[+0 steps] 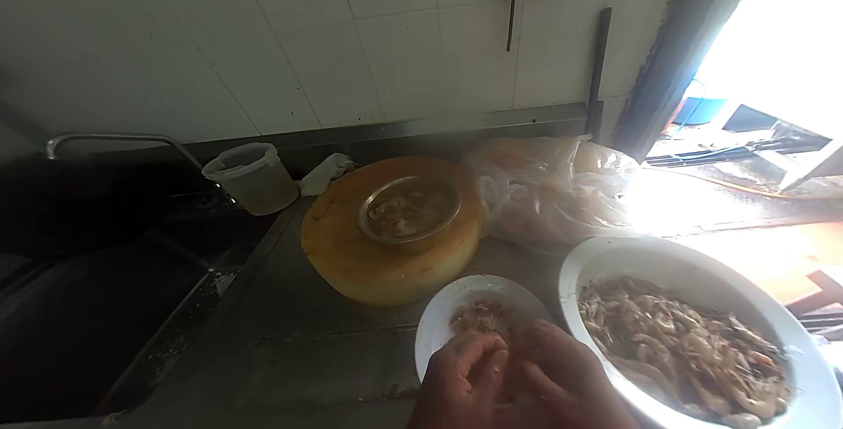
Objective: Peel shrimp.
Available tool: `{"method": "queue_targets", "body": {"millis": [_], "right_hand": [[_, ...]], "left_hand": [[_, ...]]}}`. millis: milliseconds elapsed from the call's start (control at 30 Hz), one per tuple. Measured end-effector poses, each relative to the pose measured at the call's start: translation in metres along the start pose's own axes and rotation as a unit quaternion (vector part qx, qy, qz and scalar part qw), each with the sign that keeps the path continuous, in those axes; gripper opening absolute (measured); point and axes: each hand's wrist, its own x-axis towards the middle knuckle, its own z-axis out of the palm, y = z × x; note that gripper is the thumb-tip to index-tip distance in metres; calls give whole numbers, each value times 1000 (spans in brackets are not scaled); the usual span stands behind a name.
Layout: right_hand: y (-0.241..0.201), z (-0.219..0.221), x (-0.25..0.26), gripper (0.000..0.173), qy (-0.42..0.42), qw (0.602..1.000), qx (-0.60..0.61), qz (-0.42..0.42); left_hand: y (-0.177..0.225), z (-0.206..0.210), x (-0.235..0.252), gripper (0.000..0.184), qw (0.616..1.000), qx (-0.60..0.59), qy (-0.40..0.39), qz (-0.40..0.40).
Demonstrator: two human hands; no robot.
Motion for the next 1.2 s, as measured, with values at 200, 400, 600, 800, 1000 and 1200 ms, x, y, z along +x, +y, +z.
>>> {"method": "queue_targets", "body": {"millis": [200, 400, 600, 800, 1000, 1200], "right_hand": [[1, 7, 4, 15, 30, 990, 136, 8], [0, 12, 2, 15, 44, 957, 280, 56], [-1, 17, 3, 15, 81, 971, 226, 13], [-3, 13, 8, 17, 94, 980, 172, -34], [-16, -9, 9, 31, -37, 998, 53, -16], [-25, -11, 17, 20, -91, 994, -55, -6]], "left_hand": [[9, 11, -4, 32, 973, -217, 13, -81], [9, 13, -5, 18, 947, -299, 73, -88], [18, 8, -1, 27, 916, -371, -1, -150], [17, 3, -2, 20, 905, -380, 30, -191], [20, -13, -1, 21, 964, -212, 43, -156], [23, -16, -1, 22, 1000, 2, 21, -23]]}}
